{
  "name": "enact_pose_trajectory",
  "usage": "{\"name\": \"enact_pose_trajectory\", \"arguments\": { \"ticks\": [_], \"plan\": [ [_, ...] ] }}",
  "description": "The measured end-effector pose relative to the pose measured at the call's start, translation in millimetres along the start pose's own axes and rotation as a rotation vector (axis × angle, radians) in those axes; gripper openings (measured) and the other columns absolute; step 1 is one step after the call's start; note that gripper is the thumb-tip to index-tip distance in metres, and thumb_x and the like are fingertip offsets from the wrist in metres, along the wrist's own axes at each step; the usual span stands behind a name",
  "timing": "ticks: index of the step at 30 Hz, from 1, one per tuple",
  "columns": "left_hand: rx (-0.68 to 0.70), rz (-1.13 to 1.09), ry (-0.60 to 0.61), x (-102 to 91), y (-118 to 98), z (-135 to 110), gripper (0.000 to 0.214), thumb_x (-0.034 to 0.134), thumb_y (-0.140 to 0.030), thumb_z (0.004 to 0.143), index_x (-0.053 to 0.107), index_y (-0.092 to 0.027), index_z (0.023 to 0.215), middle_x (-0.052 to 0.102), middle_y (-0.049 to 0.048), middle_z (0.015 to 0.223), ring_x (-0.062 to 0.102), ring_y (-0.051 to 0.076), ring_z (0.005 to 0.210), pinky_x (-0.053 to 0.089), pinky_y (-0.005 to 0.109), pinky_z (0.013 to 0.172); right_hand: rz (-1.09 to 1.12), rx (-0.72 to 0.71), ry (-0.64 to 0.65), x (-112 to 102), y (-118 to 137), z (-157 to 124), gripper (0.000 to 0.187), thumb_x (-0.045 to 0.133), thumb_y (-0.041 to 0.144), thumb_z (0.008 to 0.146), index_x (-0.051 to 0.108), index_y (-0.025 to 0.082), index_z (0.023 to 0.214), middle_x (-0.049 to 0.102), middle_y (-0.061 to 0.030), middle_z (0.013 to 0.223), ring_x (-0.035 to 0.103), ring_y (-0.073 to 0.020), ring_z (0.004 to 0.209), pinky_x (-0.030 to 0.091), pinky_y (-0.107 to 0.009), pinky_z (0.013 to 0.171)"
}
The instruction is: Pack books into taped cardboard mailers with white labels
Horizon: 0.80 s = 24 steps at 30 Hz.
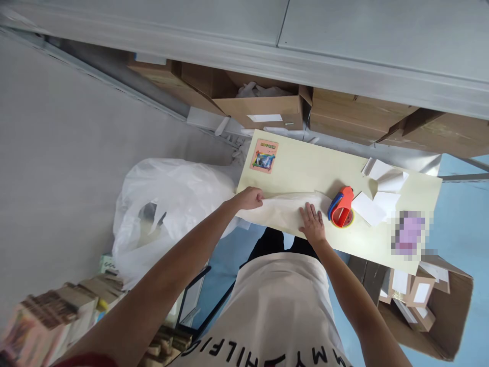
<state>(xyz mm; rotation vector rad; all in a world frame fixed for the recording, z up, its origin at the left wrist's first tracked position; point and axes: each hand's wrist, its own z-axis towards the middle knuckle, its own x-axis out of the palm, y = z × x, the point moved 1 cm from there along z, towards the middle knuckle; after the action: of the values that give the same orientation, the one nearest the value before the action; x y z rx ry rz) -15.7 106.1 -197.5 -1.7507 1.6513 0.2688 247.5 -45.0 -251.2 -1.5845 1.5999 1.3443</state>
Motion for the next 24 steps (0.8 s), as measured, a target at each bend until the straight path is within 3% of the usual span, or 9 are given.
{"name": "enact_pose_trajectory", "arguments": {
  "ticks": [4,7,10,13,15,17,19,21,24],
  "plan": [
    [0.063,0.044,0.063,-2.5,5,-3,0.009,0.061,-0.012,0.064,0.062,-0.019,0.068,0.070,0.0036,0.083,0.065,0.020,0.086,0.046,0.024,0.066,-0.011,0.007,-0.007,0,1,-1,0.070,0.066,0.028,0.084,0.037,0.021,0.147,0.026,-0.0135,0.158,0.028,-0.0284,0.144,0.028,-0.047,0.113],
    [0.148,0.085,0.020,0.2,9,-4,0.018,0.062,-0.010,0.067,0.062,-0.020,0.082,0.070,0.0025,0.088,0.064,0.019,0.085,0.046,0.025,0.068,-0.037,0.023,-0.001,-6,7,-2,0.070,0.067,0.026,0.083,0.038,0.021,0.146,0.028,-0.0139,0.157,0.030,-0.0302,0.143,0.028,-0.051,0.111],
    [0.281,0.235,-0.242,9.1,12,-8,0.019,0.057,-0.007,0.075,0.062,-0.020,0.088,0.069,0.0038,0.082,0.064,0.020,0.083,0.045,0.033,0.078,-0.067,0.084,0.001,-24,22,0,0.057,0.066,0.023,0.082,0.051,0.019,0.136,0.041,-0.0165,0.150,0.038,-0.0343,0.138,0.030,-0.055,0.107],
    [0.404,0.341,-0.486,26.0,19,-13,0.022,0.048,-0.005,0.084,0.062,-0.021,0.078,0.068,0.0056,0.083,0.062,0.020,0.090,0.040,0.038,0.090,-0.012,0.116,-0.055,-52,44,15,0.031,0.057,0.023,0.088,0.064,0.017,0.118,0.061,-0.0168,0.129,0.055,-0.0315,0.118,0.036,-0.048,0.100],
    [0.484,0.366,-0.600,39.0,24,-15,0.029,0.043,-0.005,0.087,0.062,-0.023,0.075,0.068,0.0037,0.083,0.061,0.017,0.088,0.038,0.037,0.090,0.059,0.100,-0.132,-70,59,34,0.033,0.050,0.025,0.092,0.061,0.018,0.123,0.063,-0.0157,0.124,0.058,-0.0286,0.110,0.039,-0.043,0.094],
    [0.531,0.381,-0.687,51.1,28,-16,0.032,0.042,-0.005,0.089,0.062,-0.024,0.074,0.068,0.0015,0.080,0.061,0.016,0.085,0.038,0.036,0.088,0.119,0.083,-0.175,-80,70,60,0.043,0.051,0.028,0.092,0.051,0.018,0.134,0.058,-0.0164,0.131,0.053,-0.0290,0.116,0.037,-0.043,0.095],
    [0.522,0.358,-0.704,61.8,33,-15,0.032,0.043,-0.007,0.089,0.064,-0.025,0.074,0.070,0.0008,0.081,0.061,0.016,0.087,0.037,0.038,0.090,0.175,0.080,-0.103,-80,78,88,0.050,0.055,0.030,0.090,0.046,0.018,0.137,0.059,-0.0156,0.131,0.051,-0.0291,0.120,0.032,-0.045,0.100],
    [0.469,0.304,-0.705,71.4,38,-13,0.031,0.045,-0.009,0.090,0.067,-0.028,0.080,0.072,0.0019,0.093,0.062,0.018,0.096,0.035,0.041,0.094,0.230,0.110,0.038,-75,81,112,0.040,0.055,0.028,0.089,0.054,0.022,0.129,0.067,-0.0113,0.118,0.056,-0.0271,0.112,0.028,-0.049,0.102],
    [0.284,0.190,-0.709,84.4,45,-11,0.033,0.049,-0.014,0.089,0.066,-0.032,0.112,0.063,0.0071,0.128,0.054,0.026,0.123,0.031,0.048,0.104,0.263,0.153,0.137,-67,80,135,0.023,0.046,0.023,0.092,0.064,0.023,0.107,0.070,-0.0077,0.105,0.061,-0.0230,0.097,0.030,-0.047,0.097]
  ]
}}
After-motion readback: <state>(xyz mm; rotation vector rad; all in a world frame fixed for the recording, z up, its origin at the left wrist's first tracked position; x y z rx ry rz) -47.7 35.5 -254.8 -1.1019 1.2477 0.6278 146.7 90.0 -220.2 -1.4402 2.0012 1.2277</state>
